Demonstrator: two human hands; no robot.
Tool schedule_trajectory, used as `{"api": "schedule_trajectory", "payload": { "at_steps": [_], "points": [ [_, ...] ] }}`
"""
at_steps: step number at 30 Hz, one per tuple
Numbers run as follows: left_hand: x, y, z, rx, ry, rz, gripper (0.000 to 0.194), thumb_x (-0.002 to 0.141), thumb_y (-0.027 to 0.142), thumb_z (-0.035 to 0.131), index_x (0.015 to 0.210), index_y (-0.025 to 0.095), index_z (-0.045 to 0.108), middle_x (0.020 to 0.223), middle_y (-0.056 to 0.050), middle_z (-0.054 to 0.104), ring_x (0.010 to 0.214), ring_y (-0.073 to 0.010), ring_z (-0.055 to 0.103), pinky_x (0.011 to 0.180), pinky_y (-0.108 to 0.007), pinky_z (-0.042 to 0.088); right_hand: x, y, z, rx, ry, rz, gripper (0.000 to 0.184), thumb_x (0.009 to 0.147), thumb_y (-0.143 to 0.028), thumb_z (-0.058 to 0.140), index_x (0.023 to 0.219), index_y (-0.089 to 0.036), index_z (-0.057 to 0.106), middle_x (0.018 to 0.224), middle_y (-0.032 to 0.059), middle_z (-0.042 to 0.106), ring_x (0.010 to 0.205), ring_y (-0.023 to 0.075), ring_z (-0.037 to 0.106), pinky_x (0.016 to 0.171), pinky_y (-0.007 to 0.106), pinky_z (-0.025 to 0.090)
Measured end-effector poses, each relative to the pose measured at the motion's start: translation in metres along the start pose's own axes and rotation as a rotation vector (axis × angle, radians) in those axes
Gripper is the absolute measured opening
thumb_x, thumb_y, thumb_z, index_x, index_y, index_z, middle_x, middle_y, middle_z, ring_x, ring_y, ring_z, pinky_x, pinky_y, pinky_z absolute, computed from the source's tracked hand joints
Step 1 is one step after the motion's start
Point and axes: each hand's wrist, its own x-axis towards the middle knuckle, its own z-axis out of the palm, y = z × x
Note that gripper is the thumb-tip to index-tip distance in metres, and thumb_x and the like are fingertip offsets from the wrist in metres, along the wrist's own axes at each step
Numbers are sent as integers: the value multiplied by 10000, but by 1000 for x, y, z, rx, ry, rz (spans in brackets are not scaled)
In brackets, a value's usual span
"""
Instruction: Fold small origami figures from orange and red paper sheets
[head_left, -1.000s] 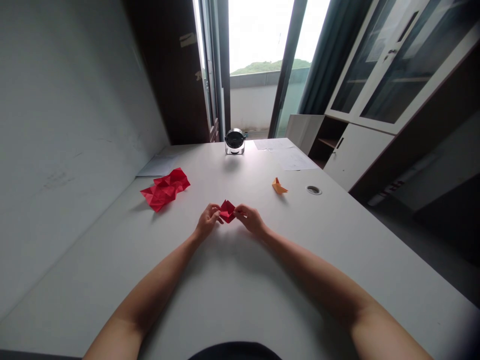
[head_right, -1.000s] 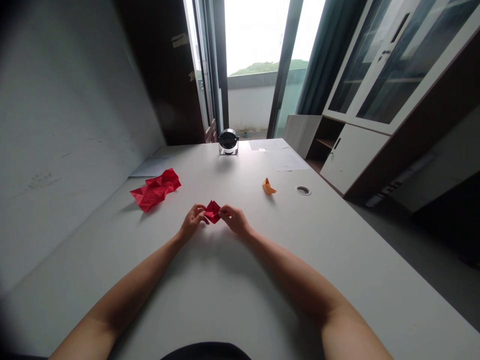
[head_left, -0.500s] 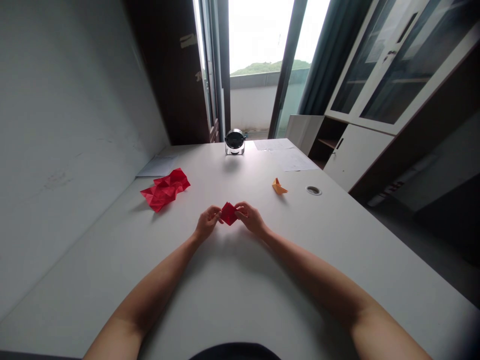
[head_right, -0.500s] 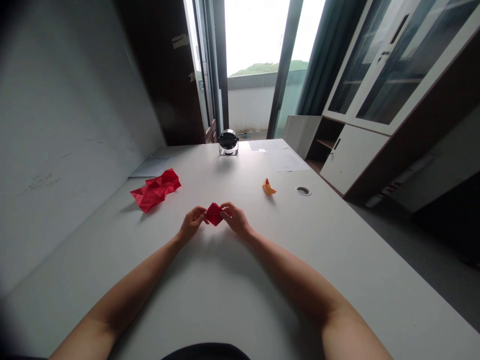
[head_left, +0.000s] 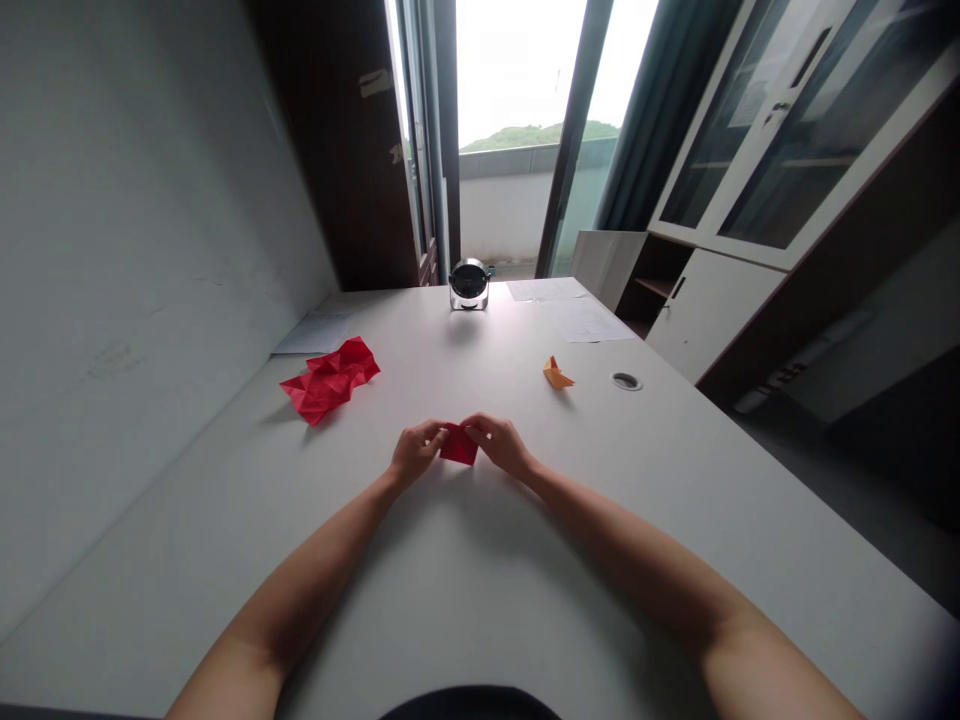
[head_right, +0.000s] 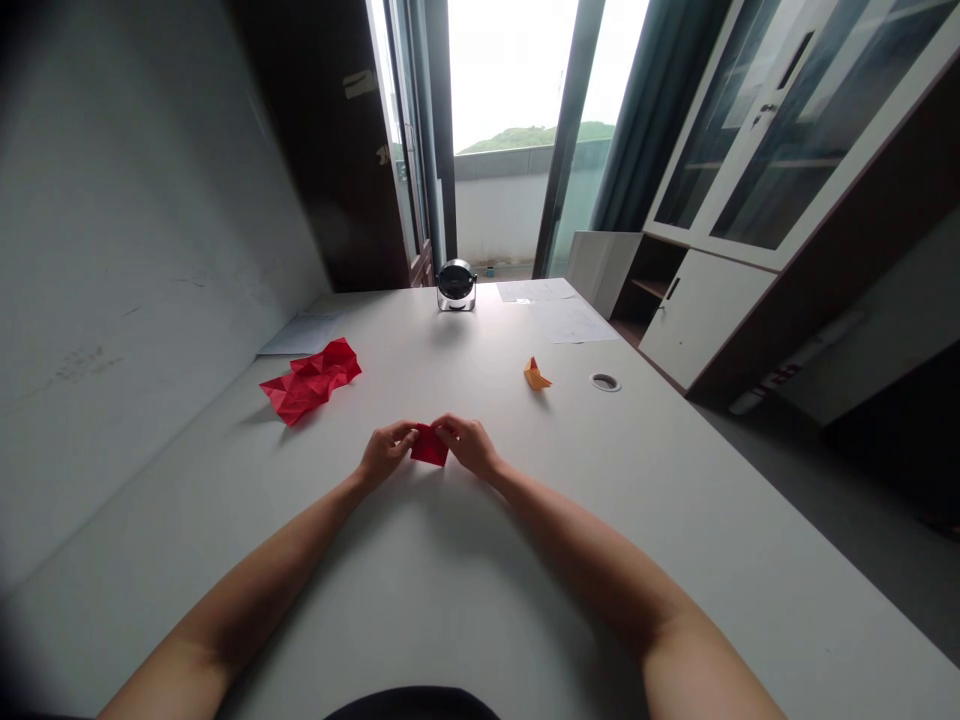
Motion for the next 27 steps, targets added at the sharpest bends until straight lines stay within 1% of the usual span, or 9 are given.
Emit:
{"api": "schedule_trajectory", "payload": {
  "at_steps": [4, 8, 14, 16, 19, 22, 24, 26, 27],
  "points": [
    [1, 0, -1, -14, 2, 0, 260, 823, 390, 642, 977, 210, 747, 832, -48, 745, 763, -198, 674, 740, -307, 539, 0, -2, 1, -19, -23, -11, 220, 910, -308, 529, 940, -201, 719, 743, 13, 717, 620, 122, 595, 619, 234, 451],
    [2, -2, 0, -55, 10, -38, 307, 807, 414, 667, 1003, 190, 742, 824, -56, 740, 747, -188, 668, 710, -287, 529, 0, -3, 2, -9, -37, -27, 221, 906, -315, 529, 930, -206, 719, 768, 16, 724, 638, 128, 605, 624, 235, 452],
    [2, -4, 1, -138, -72, -65, 308, 812, 441, 663, 893, 156, 747, 834, -63, 732, 758, -180, 653, 714, -279, 515, -1, -6, 2, -11, -45, -45, 216, 908, -307, 528, 917, -205, 717, 768, 13, 714, 635, 126, 596, 634, 242, 455],
    [3, -5, 2, -166, -79, -68, 314, 811, 449, 665, 882, 152, 742, 821, -61, 726, 750, -178, 647, 717, -285, 516, -1, -7, 1, -5, -37, -37, 211, 905, -322, 536, 941, -207, 709, 748, 9, 702, 632, 125, 586, 640, 246, 459],
    [6, -8, 0, -249, -49, -86, 329, 807, 464, 667, 876, 148, 728, 801, -55, 714, 740, -175, 642, 716, -295, 524, 0, -7, 1, 49, 4, -11, 234, 884, -346, 562, 1045, -218, 674, 746, 2, 687, 649, 130, 585, 673, 258, 480],
    [9, -12, -2, -346, 16, -128, 341, 799, 471, 677, 876, 140, 712, 784, -49, 701, 725, -165, 636, 716, -300, 533, 1, -4, 1, 127, 30, 16, 289, 864, -366, 587, 1109, -219, 631, 772, 3, 682, 669, 135, 596, 677, 261, 489],
    [11, -13, -4, -409, 53, -157, 352, 793, 476, 684, 883, 137, 698, 801, -50, 701, 725, -161, 636, 731, -310, 541, 1, 0, 1, 155, 15, 28, 261, 861, -386, 591, 1044, -206, 636, 768, 6, 675, 675, 139, 596, 659, 255, 478],
    [11, -13, -4, -460, 69, -180, 367, 784, 487, 692, 887, 134, 685, 827, -54, 705, 729, -159, 641, 744, -320, 548, 1, 2, 1, 148, -13, 39, 240, 868, -419, 579, 881, -188, 643, 722, 4, 653, 653, 137, 575, 626, 245, 453],
    [11, -12, -4, -479, 69, -187, 374, 779, 491, 698, 886, 134, 681, 833, -55, 706, 728, -158, 642, 746, -322, 549, 1, 3, 1, 136, -26, 44, 271, 871, -437, 571, 802, -182, 631, 694, 2, 638, 637, 133, 557, 610, 240, 438]
  ]
}}
